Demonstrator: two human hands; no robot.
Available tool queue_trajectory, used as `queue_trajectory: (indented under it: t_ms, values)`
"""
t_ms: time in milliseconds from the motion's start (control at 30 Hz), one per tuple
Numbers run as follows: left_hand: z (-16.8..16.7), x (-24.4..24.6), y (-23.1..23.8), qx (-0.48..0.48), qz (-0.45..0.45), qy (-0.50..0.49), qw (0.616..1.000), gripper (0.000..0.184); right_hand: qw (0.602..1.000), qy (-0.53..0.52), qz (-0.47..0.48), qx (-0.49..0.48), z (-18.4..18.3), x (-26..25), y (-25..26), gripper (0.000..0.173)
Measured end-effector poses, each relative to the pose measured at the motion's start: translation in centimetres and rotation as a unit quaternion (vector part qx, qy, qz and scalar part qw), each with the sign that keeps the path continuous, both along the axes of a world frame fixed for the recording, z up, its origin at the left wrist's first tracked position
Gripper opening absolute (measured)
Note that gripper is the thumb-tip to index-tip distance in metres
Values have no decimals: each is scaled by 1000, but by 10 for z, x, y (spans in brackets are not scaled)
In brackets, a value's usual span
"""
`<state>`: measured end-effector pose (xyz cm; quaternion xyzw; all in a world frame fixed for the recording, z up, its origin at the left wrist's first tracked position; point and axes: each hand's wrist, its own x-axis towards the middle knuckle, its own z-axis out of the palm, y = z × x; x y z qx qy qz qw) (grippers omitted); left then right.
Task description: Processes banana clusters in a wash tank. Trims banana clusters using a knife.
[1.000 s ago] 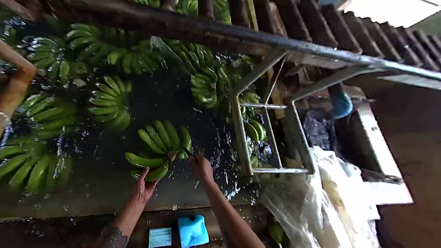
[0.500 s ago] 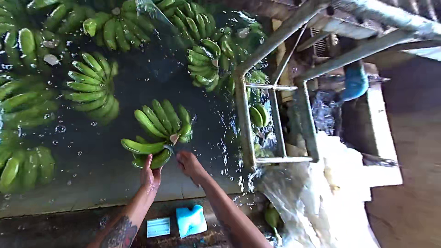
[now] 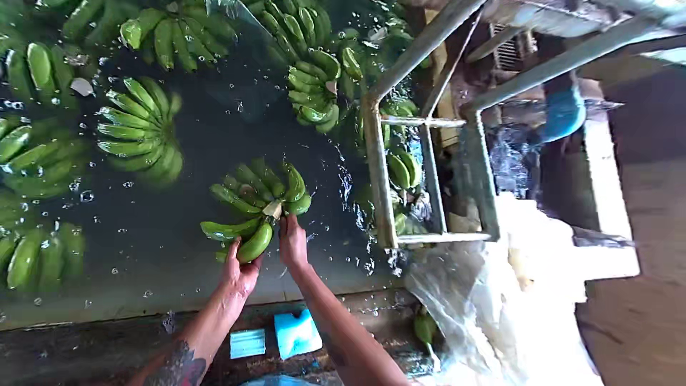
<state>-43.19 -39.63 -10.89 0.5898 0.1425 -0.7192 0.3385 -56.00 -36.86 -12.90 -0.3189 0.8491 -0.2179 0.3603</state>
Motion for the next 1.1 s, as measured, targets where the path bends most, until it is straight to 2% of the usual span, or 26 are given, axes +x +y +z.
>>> queue_trajectory:
  t_ms: [167,200,233,267,333,367,400,500,567,633,667,733,833,933,1000,1067,1100]
  values:
    - [3,-2,5,10,-13,22,1000,41,1000,12,7,8,2,-13,8,34]
    - [-1,-3,6,5,-17,22,1000,40,1000,-28,-6,5,-3,-12,14,33]
    - [-9,-2,5,-11,-34,20,999,39,993,-115,-19,-6,-5,-13,22,32]
    - [-21,3,3,-34,-62,16,997,38,968,-247,-43,-14,-2,-14,32,29]
    - [-43,25,4,-71,-139,15,988,37,871,-481,-97,12,4,-19,58,28]
    - [-48,33,1,-78,-176,14,981,36,839,-531,-112,26,4,-22,63,29]
    - [-48,38,-2,-75,-201,11,977,36,828,-546,-120,38,4,-22,65,29]
    - [-42,44,-16,-55,-237,-12,970,39,861,-492,-121,34,6,-6,65,26]
    - [-36,44,-36,-60,-286,-22,956,42,907,-408,-92,47,21,-3,61,26]
    - [-30,45,-54,-74,-354,-32,932,40,975,-205,4,80,33,-22,52,33]
    - [-26,44,-61,-88,-377,-44,921,40,987,-114,47,99,34,-37,45,37]
    - [-22,43,-70,-132,-403,-70,903,45,982,-49,145,107,28,-63,33,40]
    - [-20,44,-88,-198,-450,-61,869,72,947,-19,308,86,22,-72,9,37]
    - [-18,41,-104,-233,-490,-61,838,75,913,51,389,109,32,-61,-15,34]
    - [-16,38,-111,-246,-499,-56,829,74,888,66,423,170,55,-57,-27,33]
    - [-14,39,-116,-252,-499,-26,829,73,868,79,432,234,102,-58,-38,31]
    - [-12,41,-116,-256,-495,-6,830,70,870,98,424,231,123,-59,-40,28]
